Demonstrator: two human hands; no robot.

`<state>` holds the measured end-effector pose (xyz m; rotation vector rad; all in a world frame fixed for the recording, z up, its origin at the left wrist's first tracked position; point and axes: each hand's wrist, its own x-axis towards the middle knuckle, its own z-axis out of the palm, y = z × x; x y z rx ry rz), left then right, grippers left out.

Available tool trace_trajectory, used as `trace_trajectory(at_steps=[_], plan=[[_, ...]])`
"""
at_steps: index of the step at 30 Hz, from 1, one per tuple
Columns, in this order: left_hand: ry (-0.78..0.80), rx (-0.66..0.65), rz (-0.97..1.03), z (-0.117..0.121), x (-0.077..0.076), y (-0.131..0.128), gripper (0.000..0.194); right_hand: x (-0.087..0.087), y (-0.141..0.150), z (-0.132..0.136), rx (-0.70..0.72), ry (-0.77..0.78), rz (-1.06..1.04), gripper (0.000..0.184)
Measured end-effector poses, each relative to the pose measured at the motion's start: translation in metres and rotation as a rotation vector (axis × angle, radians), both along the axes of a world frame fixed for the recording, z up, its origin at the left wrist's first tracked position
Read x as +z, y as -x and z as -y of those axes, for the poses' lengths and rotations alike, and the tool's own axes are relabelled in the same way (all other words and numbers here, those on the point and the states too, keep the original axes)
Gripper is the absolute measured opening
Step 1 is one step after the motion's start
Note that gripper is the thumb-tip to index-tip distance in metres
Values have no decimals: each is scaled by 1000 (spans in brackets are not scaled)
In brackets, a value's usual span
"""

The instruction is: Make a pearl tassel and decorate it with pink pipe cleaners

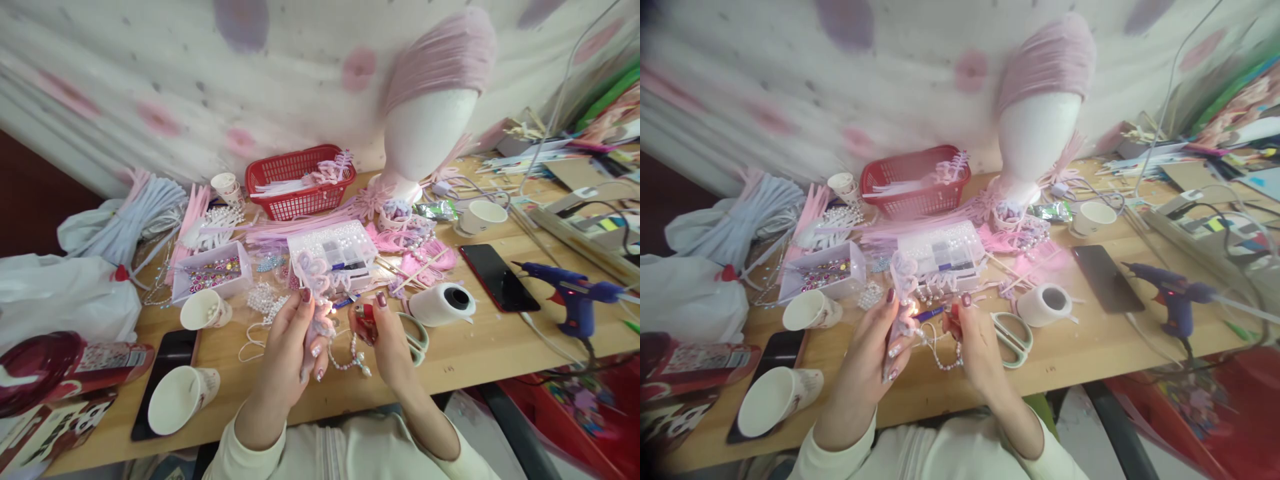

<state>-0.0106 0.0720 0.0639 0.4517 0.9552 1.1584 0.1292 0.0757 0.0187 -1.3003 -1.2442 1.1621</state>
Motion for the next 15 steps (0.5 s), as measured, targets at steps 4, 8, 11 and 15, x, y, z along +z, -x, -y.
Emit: trace_trajectory(at_steps=[4, 8, 11, 15], plan=[[14, -15, 12, -1, 3, -1, 58, -20, -8, 2, 99, -209, 521, 33], [22, -45, 36, -4, 4, -2, 60, -24, -13, 12, 190, -394, 716, 25], [37, -42, 53, -5, 5, -2, 64, -8, -39, 24, 105, -462, 661, 22], [66, -58, 51, -4, 8, -1, 63, 16, -103, 25, -196, -445, 789, 13]])
